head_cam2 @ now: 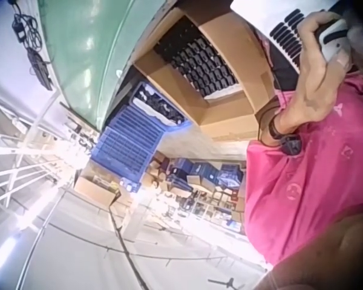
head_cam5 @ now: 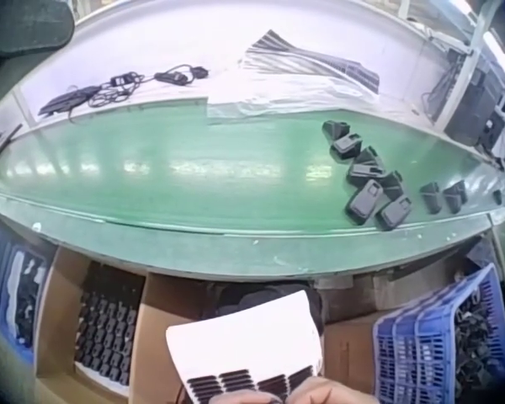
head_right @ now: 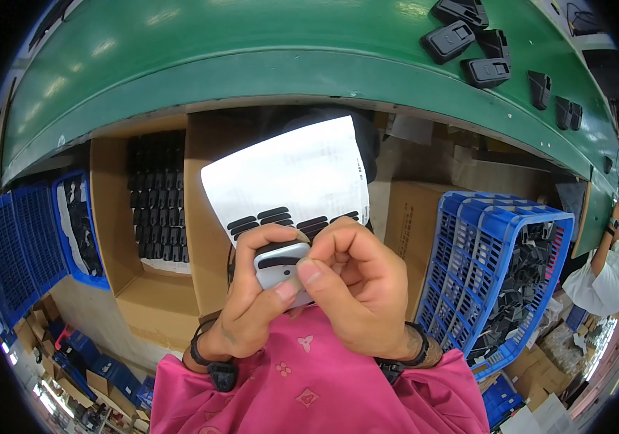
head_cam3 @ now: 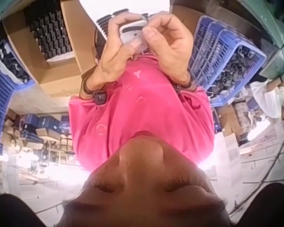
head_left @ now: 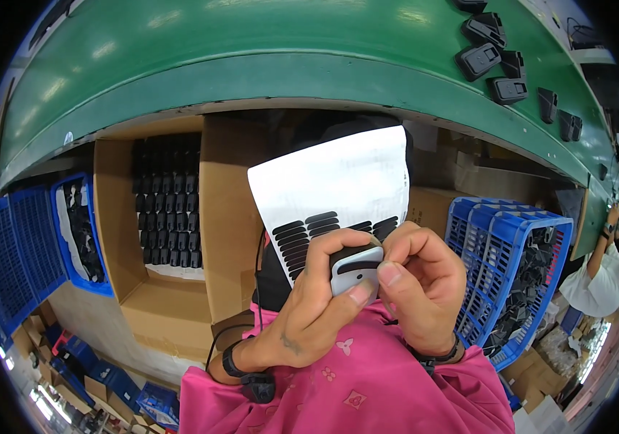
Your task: The person picks up a base from a box, places it on the table, and peels a sticker from a sheet. They press the sticker onto the bottom of the base by hand and return the base to the box.
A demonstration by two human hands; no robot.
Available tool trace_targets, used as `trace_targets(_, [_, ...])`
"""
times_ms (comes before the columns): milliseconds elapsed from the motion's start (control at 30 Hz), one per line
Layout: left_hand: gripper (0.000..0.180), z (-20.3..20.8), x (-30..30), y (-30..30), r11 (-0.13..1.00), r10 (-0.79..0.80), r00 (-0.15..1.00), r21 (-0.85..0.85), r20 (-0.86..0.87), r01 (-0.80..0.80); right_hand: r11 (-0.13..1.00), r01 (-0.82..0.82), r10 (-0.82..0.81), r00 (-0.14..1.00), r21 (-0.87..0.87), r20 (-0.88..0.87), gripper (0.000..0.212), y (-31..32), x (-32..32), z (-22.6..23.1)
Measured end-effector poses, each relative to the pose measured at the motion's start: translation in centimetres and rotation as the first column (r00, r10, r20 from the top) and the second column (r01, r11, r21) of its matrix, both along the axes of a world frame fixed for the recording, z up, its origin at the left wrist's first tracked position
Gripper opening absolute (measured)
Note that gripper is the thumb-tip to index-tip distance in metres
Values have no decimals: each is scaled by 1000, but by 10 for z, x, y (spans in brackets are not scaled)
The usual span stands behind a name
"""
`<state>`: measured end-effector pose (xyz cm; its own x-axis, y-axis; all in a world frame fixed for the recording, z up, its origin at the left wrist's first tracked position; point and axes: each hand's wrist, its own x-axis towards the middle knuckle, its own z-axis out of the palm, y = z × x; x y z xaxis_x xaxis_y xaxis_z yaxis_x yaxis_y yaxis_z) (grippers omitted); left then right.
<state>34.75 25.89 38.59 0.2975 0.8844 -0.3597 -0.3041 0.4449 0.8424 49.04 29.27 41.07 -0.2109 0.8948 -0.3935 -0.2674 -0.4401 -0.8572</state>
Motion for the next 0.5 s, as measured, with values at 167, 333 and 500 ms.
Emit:
trace_targets(167, [45,-2,0,-1,995,35,997,100,-65,-28,1000,3,-3,1000,0,5,9,0,1,-1])
trace_targets(333, [45,-1,2,-3,995,41,998,89,-41,-37,999,-5,3,999,38,38,8,-2,1,-3])
trace_targets(500, [45,-4,2,-4,992,54,997,120,-57,-47,999,4,-6,999,46,42,7,-2,0,-3])
